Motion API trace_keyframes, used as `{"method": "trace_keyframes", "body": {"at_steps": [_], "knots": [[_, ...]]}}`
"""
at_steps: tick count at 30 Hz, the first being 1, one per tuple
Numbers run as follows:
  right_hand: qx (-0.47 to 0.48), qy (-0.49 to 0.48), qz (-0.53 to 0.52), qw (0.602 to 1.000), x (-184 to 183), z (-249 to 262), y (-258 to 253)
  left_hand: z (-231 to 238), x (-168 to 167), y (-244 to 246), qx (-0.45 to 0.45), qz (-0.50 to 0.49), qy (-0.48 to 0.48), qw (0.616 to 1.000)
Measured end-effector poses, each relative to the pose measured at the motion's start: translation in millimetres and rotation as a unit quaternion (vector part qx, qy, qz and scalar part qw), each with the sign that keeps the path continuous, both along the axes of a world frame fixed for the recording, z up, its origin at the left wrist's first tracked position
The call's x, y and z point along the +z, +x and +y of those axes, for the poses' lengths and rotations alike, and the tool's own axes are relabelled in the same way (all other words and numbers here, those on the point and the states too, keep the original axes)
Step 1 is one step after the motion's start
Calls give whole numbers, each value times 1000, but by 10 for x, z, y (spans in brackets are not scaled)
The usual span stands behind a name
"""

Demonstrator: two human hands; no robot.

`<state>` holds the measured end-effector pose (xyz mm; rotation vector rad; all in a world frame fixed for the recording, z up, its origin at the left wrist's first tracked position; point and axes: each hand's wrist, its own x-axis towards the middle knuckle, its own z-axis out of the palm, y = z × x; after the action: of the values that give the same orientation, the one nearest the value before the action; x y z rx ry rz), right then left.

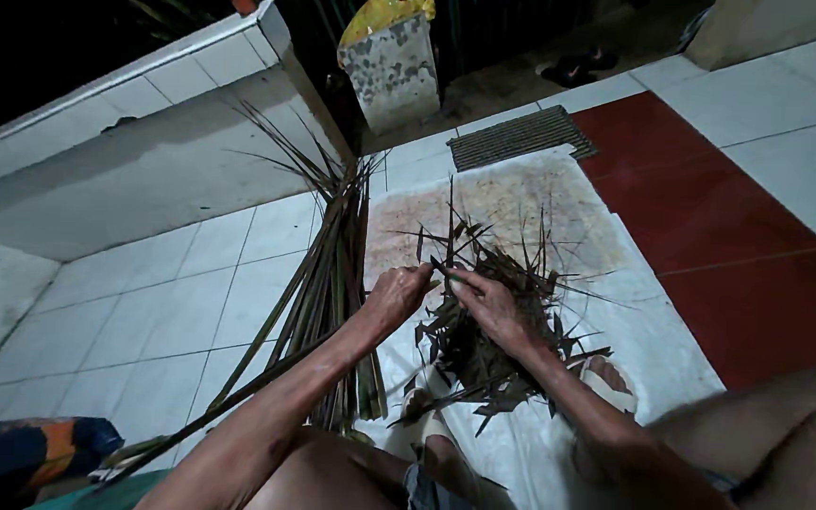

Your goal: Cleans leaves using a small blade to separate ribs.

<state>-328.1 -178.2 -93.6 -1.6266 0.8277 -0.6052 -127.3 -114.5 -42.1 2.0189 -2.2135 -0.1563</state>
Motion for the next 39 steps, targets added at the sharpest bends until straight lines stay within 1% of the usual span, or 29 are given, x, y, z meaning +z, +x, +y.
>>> {"method": "trace_keyframes", "body": {"at_steps": [5,12,17,24,32,39], "knots": [[-29,-11,18,999,-33,54,32,5,20,-27,-7,-15,12,1000],[-82,-17,60,995,44,103,106,-10,7,-82,-9,-46,9,999],[-102,-19,76,992,53,86,133,-3,53,-114,2,-33,21,999],[-109,-25,72,991,-11,33,141,2,79,-128,10,-38,34,999],[-123,-67,89,986,-54,-30,142,12,136,-175,29,-45,55,997],[-125,-62,78,987,-74,-167,87,46,215,-255,23,-59,58,996]]}}
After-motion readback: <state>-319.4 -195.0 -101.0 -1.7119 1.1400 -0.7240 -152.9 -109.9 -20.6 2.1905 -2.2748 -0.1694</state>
